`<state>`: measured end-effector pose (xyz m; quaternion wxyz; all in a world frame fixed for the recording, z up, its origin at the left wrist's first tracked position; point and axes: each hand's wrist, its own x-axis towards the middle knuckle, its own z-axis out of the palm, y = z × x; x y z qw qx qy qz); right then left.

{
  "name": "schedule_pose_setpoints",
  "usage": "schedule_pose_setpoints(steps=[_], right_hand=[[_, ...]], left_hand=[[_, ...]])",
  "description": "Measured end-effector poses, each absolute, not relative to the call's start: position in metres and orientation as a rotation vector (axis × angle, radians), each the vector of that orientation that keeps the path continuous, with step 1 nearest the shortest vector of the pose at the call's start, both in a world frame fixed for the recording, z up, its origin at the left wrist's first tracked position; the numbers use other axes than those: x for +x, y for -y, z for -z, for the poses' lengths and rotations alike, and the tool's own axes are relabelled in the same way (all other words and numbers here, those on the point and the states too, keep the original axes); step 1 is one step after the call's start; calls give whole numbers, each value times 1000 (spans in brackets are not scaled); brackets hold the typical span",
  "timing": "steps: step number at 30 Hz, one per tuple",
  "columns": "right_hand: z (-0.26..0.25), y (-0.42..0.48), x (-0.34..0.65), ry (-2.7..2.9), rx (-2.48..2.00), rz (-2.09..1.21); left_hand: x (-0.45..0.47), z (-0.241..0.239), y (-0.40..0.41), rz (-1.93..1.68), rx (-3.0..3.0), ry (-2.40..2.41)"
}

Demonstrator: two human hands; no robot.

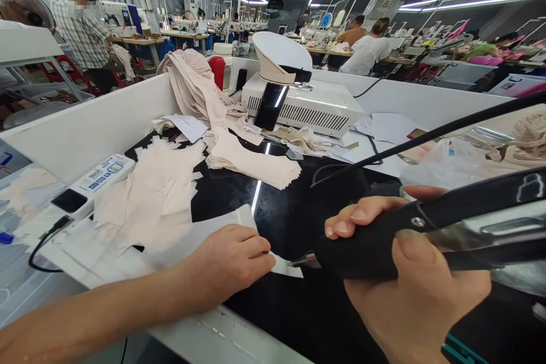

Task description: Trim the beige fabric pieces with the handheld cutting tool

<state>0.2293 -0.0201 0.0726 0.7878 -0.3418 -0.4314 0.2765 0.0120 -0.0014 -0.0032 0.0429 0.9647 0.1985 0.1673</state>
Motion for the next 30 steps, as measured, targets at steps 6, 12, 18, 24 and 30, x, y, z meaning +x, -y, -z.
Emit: schedule_pose_setpoints(steps=[6, 12, 18, 24, 30], right_hand=[[-72, 24, 220, 961, -675, -663], [-69, 23, 218, 982, -699, -645], [-70, 27, 227, 957, -731, -615], [-68, 29, 233, 943, -746, -598], [-68, 27, 232, 986, -729, -587]], left_hand=[[13, 0, -2, -499, 2959, -606], [15, 0, -2, -510, 2972, -597], [13, 0, -2, -513, 2970, -601], [12, 1, -2, -519, 2949, -616], [12, 3, -3, -655, 2904, -586]])
